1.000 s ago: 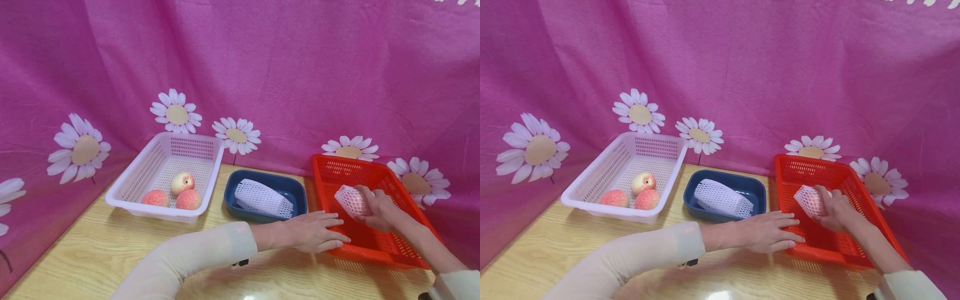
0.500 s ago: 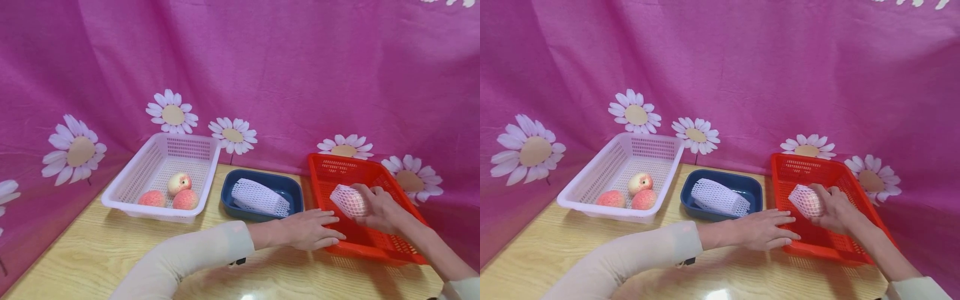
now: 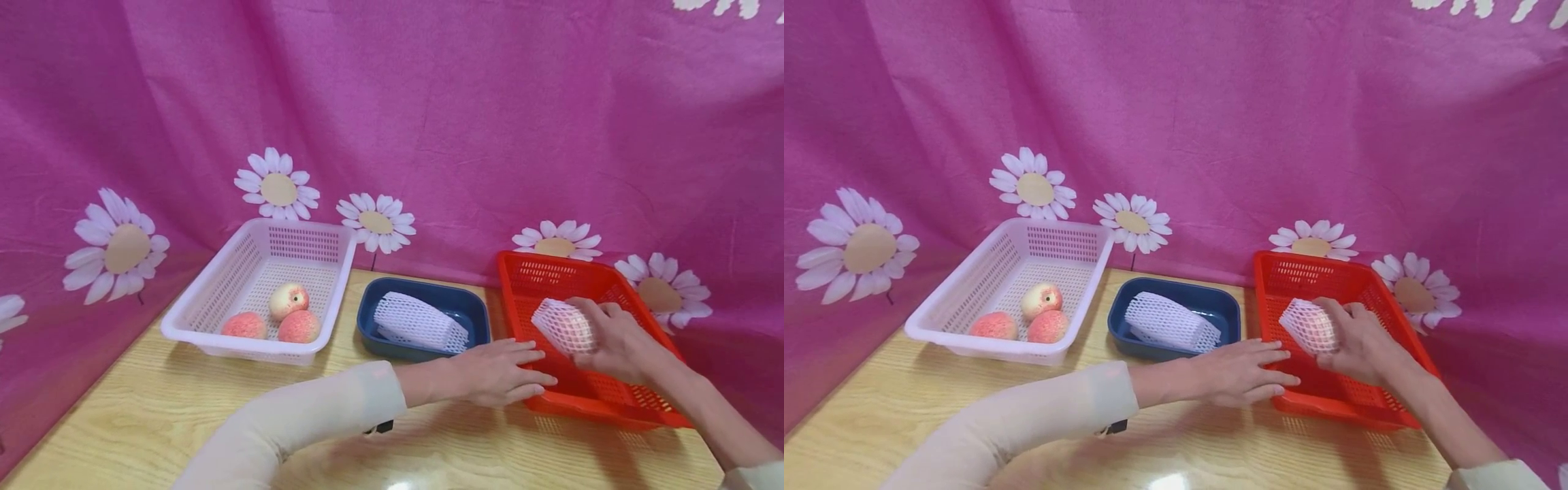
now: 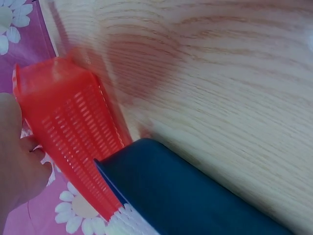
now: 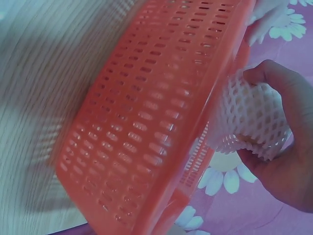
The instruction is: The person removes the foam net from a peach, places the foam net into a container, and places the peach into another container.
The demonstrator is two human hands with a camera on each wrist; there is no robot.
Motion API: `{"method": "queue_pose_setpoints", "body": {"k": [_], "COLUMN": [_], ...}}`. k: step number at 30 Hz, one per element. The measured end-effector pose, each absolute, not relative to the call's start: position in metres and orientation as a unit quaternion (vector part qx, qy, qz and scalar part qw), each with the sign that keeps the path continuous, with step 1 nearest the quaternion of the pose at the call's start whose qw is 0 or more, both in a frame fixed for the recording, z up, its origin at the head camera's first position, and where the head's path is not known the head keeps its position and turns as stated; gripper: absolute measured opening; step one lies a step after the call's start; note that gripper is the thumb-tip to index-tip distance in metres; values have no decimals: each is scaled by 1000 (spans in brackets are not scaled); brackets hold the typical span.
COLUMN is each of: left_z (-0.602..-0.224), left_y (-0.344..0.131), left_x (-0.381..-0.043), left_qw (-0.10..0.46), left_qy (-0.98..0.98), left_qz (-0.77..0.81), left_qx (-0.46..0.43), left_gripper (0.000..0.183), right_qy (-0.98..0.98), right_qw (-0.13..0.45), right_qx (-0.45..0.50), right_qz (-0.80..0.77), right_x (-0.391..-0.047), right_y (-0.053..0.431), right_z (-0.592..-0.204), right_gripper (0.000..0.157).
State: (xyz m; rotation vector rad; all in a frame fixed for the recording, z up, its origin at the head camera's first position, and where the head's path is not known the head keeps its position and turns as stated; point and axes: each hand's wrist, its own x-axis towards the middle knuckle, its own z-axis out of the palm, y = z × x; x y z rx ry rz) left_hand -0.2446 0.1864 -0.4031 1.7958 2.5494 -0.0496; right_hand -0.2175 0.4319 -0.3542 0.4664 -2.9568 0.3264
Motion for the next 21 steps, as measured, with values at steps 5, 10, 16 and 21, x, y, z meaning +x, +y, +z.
{"method": "queue_pose_setpoints", "body": {"k": [5, 10, 16, 21], "left_z": [-399, -394, -389, -388], "left_y": [176, 164, 151, 137], "left_x": [-247, -252, -258, -264], "left_qw": [-8, -50, -111, -154], "left_qy": [822, 820, 805, 797], "left_qz": [2, 26, 56, 78], "left_qx": [569, 569, 580, 579], "left_gripper": [51, 49, 48, 47], "right_qy": [-980, -974, -971, -967], "right_qw": [65, 82, 79, 94], "right_qx": [153, 173, 188, 207], "right_qz": [114, 118, 124, 115], "right_x": [-218, -219, -223, -229], "right_y": [425, 414, 399, 386], "right_z": [-353, -350, -346, -342], "right_gripper": [88, 90, 90, 88]}}
